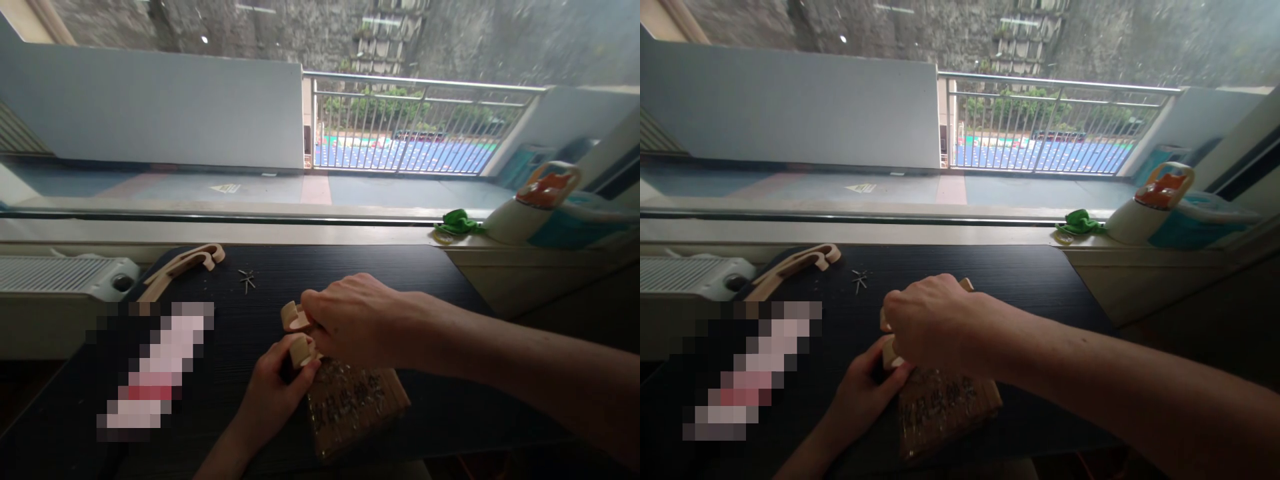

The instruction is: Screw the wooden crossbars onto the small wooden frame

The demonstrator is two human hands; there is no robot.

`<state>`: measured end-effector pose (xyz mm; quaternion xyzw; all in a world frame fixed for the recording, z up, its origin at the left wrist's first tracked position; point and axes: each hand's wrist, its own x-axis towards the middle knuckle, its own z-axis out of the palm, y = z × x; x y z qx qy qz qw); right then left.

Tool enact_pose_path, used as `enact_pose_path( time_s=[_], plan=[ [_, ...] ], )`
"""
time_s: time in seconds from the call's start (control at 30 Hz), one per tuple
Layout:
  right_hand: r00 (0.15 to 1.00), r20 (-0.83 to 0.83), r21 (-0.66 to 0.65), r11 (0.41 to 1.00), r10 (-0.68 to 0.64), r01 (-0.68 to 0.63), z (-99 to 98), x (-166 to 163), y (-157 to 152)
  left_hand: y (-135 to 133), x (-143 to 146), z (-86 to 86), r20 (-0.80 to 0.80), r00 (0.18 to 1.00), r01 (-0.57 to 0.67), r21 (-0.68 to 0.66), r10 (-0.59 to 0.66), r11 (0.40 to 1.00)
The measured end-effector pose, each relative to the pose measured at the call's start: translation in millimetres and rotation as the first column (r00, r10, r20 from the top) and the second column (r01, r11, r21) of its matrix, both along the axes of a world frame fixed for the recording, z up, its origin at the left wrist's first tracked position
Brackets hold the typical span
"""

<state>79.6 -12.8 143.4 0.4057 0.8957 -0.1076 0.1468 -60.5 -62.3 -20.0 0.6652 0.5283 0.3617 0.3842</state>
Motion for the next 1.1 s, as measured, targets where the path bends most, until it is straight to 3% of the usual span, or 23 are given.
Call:
enact_pose_path(
  time_s=[0.17, 0.3, 0.67, 0.87, 1.1],
  plan=[
    [0.986, 0.111, -0.071, 0.99, 0.128, -0.121, 10.7, 1.9, 1.6, -0.6, 0.5, 2.0, -0.022, 1.0, -0.016, 0.007, 0.016, 1.0],
    [0.972, 0.091, -0.081, 0.975, 0.214, -0.207, 7.9, -3.1, 0.5, 0.4, 0.2, 2.8, -0.068, 0.997, -0.021, 0.008, 0.022, 1.0],
    [1.0, -0.016, 0.053, 0.998, 0.021, -0.021, -6.1, 7.9, 1.6, 0.3, 0.8, 0.1, -0.047, 0.999, 0.003, 0.031, -0.002, 1.0],
    [0.99, -0.004, 0.014, 0.99, 0.138, -0.138, -1.6, 7.4, 1.9, -0.1, 0.6, 3.0, -0.041, 0.999, -0.007, 0.038, 0.008, 0.999],
    [0.951, 0.171, -0.034, 0.966, 0.259, -0.257, 13.5, -1.6, -3.1, -0.2, -0.8, 0.6, -0.06, 0.998, -0.02, 0.028, 0.022, 0.999]
  ],
)
